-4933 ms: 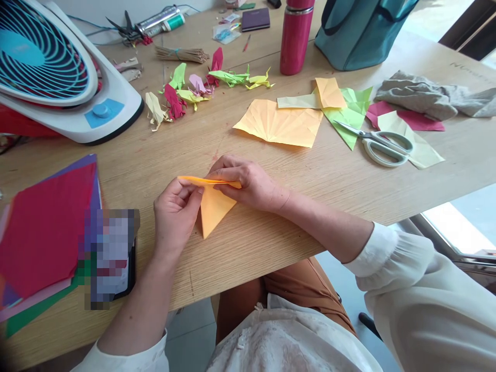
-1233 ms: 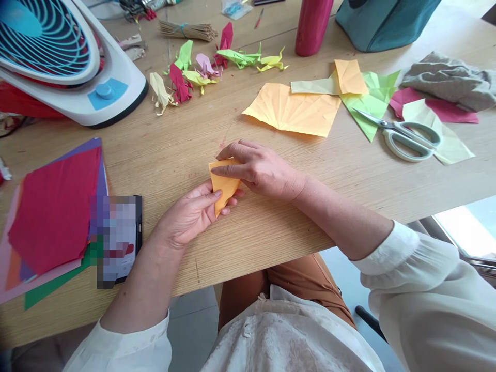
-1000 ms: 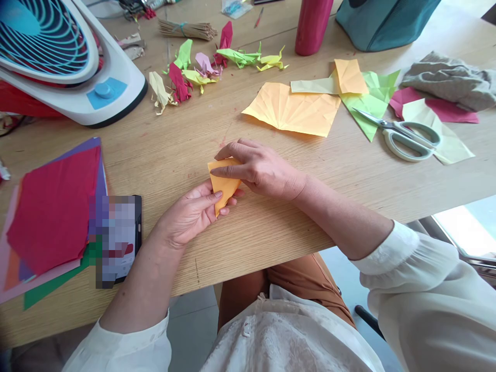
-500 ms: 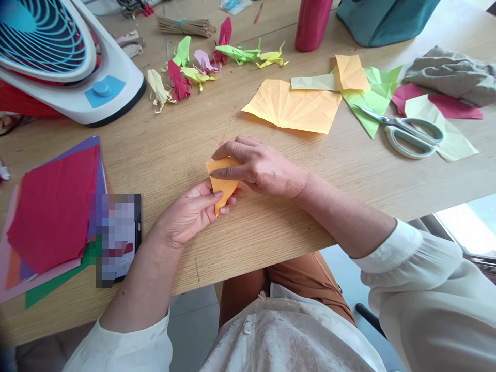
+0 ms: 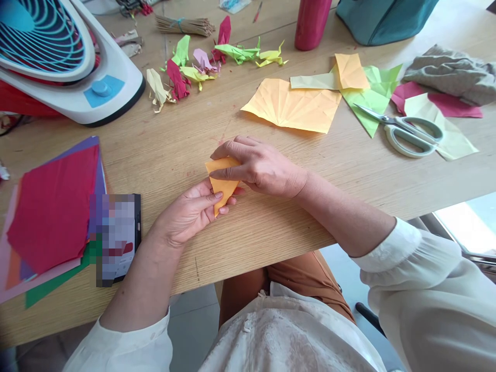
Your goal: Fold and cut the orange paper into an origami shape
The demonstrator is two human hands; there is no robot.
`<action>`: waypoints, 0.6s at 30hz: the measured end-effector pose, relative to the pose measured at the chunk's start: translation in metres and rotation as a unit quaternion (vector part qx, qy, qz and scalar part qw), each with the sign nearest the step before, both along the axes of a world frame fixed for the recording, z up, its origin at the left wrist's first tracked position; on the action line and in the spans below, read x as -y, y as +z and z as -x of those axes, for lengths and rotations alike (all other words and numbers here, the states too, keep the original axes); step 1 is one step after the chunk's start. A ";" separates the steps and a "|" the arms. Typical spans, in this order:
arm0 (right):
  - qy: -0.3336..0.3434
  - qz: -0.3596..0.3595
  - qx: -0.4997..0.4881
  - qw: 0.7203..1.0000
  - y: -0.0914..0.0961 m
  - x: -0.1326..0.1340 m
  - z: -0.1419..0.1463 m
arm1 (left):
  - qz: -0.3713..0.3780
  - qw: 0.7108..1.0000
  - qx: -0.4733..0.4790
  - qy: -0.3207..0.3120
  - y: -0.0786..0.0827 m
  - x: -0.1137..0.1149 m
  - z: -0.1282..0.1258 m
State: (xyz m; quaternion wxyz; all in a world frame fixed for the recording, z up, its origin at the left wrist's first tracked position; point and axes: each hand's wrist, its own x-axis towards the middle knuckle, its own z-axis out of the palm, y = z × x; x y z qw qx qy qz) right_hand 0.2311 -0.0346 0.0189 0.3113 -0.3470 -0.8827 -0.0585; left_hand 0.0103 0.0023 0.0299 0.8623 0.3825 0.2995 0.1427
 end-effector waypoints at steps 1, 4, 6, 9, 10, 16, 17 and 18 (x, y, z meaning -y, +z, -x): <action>0.002 0.000 -0.001 1.000 0.000 0.000 0.000 | -0.006 1.000 -0.003 -0.003 0.000 0.000 0.000; -0.005 0.008 -0.005 1.000 -0.001 0.000 0.000 | -0.024 1.000 -0.005 -0.011 0.000 0.000 0.000; -0.017 0.016 -0.010 1.000 0.000 0.001 0.001 | -0.035 0.999 -0.001 -0.012 0.000 0.000 -0.001; -0.054 0.037 -0.046 0.997 0.002 0.004 0.004 | -0.048 0.999 0.006 -0.005 -0.001 0.000 -0.001; -0.071 0.047 -0.068 0.994 0.003 0.004 0.006 | -0.050 0.999 0.007 -0.001 -0.002 0.000 -0.001; -0.138 0.150 -0.285 0.936 0.002 0.002 0.009 | -0.056 0.998 0.010 0.040 0.000 0.000 -0.002; -0.132 0.187 -0.333 0.915 0.001 0.001 0.009 | -0.058 0.997 0.012 0.052 0.001 0.000 -0.002; -0.122 0.231 -0.377 0.888 0.000 0.000 0.009 | -0.062 0.996 0.015 0.063 0.001 0.000 -0.002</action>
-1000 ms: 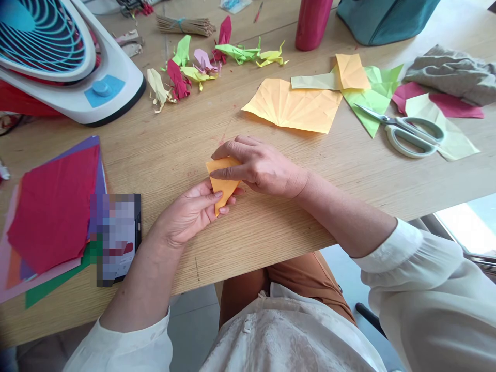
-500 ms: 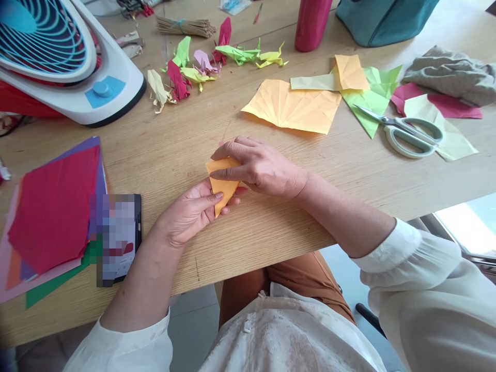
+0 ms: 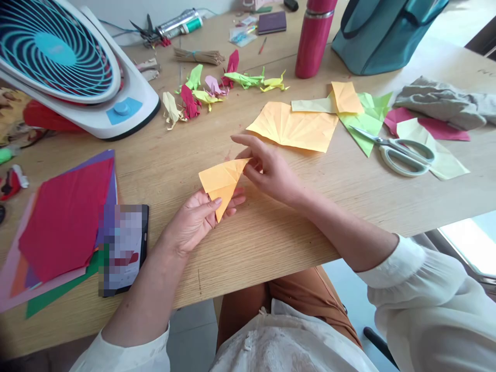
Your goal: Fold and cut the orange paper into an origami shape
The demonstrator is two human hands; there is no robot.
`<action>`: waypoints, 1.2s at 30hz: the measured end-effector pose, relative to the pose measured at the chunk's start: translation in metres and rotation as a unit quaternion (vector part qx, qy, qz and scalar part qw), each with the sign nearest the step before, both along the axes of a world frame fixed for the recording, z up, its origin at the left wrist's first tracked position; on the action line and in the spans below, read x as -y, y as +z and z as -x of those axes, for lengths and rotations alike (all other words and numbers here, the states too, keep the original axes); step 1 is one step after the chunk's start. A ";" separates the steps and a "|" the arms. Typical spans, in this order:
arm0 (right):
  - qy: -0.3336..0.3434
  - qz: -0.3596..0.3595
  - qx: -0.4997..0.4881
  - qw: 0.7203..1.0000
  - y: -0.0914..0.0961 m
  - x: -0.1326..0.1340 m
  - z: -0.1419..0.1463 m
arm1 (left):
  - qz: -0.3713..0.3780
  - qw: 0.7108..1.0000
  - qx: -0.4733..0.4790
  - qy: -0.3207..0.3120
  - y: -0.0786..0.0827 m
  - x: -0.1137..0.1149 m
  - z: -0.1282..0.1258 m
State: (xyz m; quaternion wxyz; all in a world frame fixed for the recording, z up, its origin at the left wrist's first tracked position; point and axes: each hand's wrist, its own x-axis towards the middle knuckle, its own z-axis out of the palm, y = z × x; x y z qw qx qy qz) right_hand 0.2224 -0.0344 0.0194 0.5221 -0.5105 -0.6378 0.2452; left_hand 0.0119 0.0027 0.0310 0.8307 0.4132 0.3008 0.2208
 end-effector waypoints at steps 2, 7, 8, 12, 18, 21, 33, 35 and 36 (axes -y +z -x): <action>0.039 0.078 -0.103 0.991 0.000 -0.002 0.000 | -0.010 1.000 0.004 0.016 0.000 -0.001 0.000; 0.199 0.212 -0.238 0.927 0.002 -0.003 0.006 | -0.033 0.999 0.003 0.040 -0.001 -0.003 0.001; 0.208 0.224 -0.248 0.919 0.003 -0.003 0.009 | -0.038 0.998 0.001 0.042 -0.001 -0.003 0.001; 0.161 0.253 -0.279 0.912 0.004 -0.002 0.016 | -0.062 0.997 -0.009 0.035 -0.001 0.000 -0.002; 0.126 0.286 -0.311 0.898 0.005 -0.002 0.018 | -0.097 0.995 -0.026 0.014 -0.004 0.003 -0.003; 0.118 0.280 -0.335 0.892 0.004 -0.002 0.018 | -0.107 0.994 -0.030 0.010 -0.005 0.003 -0.003; 0.088 0.287 -0.339 0.892 0.008 0.001 0.024 | -0.090 0.996 -0.009 0.000 -0.005 0.003 -0.004; 0.076 0.276 -0.330 0.900 0.006 0.001 0.024 | -0.085 0.996 -0.032 0.005 -0.005 0.004 -0.004; 0.067 0.266 -0.325 0.905 0.005 0.000 0.024 | -0.085 0.995 -0.054 0.011 -0.005 0.004 -0.004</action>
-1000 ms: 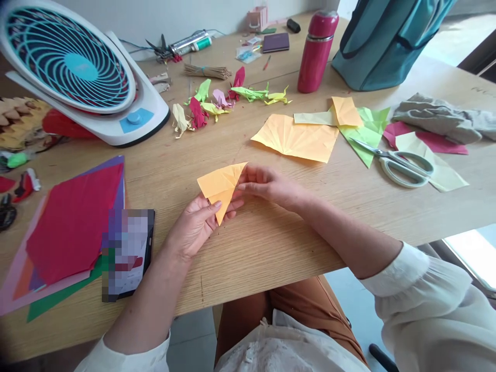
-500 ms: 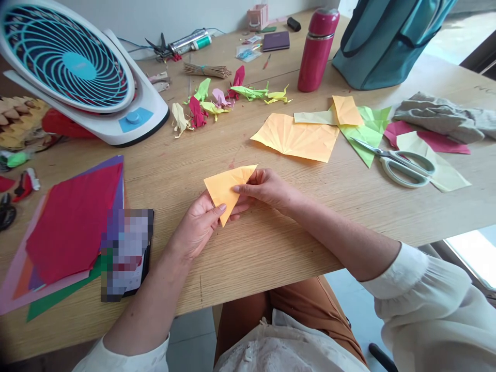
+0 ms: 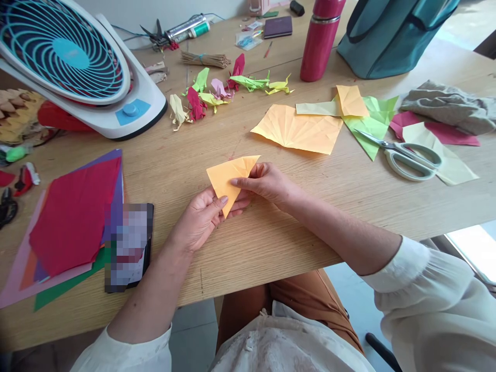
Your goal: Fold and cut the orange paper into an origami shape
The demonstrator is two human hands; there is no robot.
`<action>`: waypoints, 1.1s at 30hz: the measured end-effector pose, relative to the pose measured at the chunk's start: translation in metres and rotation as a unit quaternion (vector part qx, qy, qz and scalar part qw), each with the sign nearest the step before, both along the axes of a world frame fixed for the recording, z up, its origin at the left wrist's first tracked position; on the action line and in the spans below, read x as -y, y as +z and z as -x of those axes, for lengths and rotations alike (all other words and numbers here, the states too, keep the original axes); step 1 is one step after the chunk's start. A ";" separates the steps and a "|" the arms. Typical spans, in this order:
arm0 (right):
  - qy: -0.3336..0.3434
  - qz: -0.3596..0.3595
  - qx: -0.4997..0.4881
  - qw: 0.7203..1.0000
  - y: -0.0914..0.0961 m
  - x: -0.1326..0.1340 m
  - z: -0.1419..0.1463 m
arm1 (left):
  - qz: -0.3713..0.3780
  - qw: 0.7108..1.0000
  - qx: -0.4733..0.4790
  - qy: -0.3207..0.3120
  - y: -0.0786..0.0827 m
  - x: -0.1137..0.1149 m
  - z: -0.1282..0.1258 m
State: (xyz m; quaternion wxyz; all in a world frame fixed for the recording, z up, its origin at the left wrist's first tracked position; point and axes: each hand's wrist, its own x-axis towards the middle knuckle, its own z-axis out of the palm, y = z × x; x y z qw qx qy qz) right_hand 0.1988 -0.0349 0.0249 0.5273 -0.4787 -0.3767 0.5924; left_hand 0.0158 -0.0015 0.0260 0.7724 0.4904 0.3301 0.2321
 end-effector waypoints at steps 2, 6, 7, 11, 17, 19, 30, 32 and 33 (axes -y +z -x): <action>-0.022 -0.015 0.016 1.000 -0.002 -0.001 -0.001 | -0.010 0.998 -0.058 0.022 0.001 0.001 0.001; -0.055 -0.016 0.030 0.998 -0.004 -0.002 -0.002 | -0.031 0.989 -0.141 0.035 0.004 0.000 0.002; -0.059 -0.013 0.032 0.998 -0.004 -0.002 -0.003 | -0.031 0.988 -0.150 0.032 0.005 -0.001 0.002; -0.062 -0.004 0.036 0.997 -0.003 -0.003 -0.004 | -0.021 0.986 -0.166 0.022 0.006 -0.003 0.003; -0.055 0.012 0.036 0.998 -0.004 -0.002 -0.005 | -0.008 0.989 -0.148 0.026 0.007 -0.001 0.002; -0.051 0.014 0.033 0.998 -0.004 -0.002 -0.005 | -0.005 0.989 -0.145 0.027 0.008 -0.001 0.001; -0.014 -0.022 0.047 0.999 -0.001 0.000 -0.004 | 0.008 0.990 -0.135 0.032 0.008 -0.001 0.000; -0.023 -0.046 0.051 0.997 0.001 0.000 -0.002 | 0.019 0.992 -0.120 0.035 0.009 -0.002 0.001; -0.041 -0.061 0.053 0.996 0.001 0.000 -0.001 | 0.026 0.993 -0.110 0.040 0.009 -0.002 0.001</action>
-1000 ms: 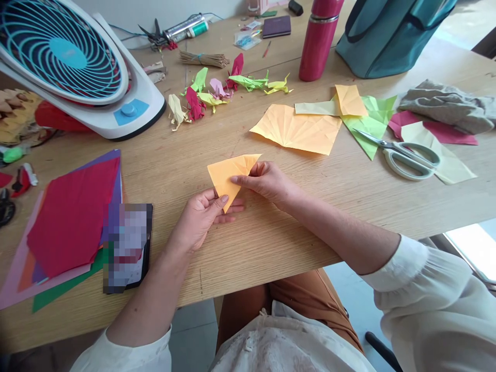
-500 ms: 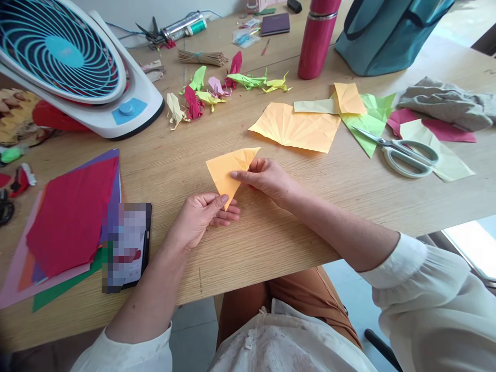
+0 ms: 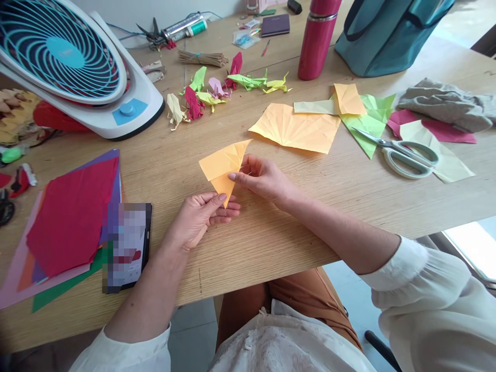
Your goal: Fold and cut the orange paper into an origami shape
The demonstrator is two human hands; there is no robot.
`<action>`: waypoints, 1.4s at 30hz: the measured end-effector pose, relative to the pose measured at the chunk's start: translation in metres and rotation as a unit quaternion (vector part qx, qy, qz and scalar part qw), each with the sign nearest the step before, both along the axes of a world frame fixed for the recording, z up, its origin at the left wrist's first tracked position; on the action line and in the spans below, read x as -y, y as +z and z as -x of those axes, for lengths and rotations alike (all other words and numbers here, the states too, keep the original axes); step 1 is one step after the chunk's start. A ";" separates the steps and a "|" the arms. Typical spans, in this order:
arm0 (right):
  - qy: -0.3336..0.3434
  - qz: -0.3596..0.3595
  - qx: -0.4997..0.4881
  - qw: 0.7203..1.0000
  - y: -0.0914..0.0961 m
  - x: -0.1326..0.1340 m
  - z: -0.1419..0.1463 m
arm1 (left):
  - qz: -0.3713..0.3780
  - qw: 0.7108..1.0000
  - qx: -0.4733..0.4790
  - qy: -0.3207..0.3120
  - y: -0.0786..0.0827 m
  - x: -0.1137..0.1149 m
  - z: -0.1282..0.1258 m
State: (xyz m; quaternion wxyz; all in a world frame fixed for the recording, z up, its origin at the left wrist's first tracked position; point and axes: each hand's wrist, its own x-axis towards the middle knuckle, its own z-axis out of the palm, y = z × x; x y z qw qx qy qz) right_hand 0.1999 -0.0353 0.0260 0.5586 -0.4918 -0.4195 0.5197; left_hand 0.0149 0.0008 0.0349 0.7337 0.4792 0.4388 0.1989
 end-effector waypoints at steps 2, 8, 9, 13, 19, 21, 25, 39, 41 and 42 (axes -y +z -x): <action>-0.042 -0.030 0.003 0.999 0.000 0.000 0.001 | 0.011 1.000 0.018 0.015 0.001 -0.002 0.000; -0.014 -0.040 0.050 0.998 -0.004 0.002 0.005 | 0.029 0.998 0.044 0.033 0.001 -0.004 0.001; -0.006 -0.037 0.055 0.998 -0.004 0.003 0.006 | 0.031 0.998 0.046 0.035 0.000 -0.004 0.001; -0.007 -0.030 0.062 0.998 -0.004 0.004 0.007 | 0.028 0.998 0.042 0.031 -0.001 -0.004 0.001; 0.004 -0.014 0.062 0.998 -0.003 0.004 0.008 | 0.010 0.999 0.039 0.016 -0.004 -0.003 0.001; 0.017 -0.004 0.066 0.998 -0.003 0.004 0.008 | 0.009 0.999 0.036 0.015 -0.005 -0.002 0.000; 0.032 0.009 0.077 0.997 -0.006 0.003 0.009 | 0.006 0.999 0.033 0.015 -0.005 0.000 -0.001; 0.040 -0.006 0.102 0.994 -0.008 0.003 0.008 | 0.011 0.999 0.044 0.013 -0.007 0.000 0.000; 0.038 -0.009 0.100 0.994 -0.009 0.003 0.008 | 0.013 0.999 0.044 0.013 -0.007 0.000 -0.001; 0.038 -0.011 0.098 0.994 -0.010 0.003 0.008 | 0.014 0.999 0.044 0.013 -0.006 0.000 -0.001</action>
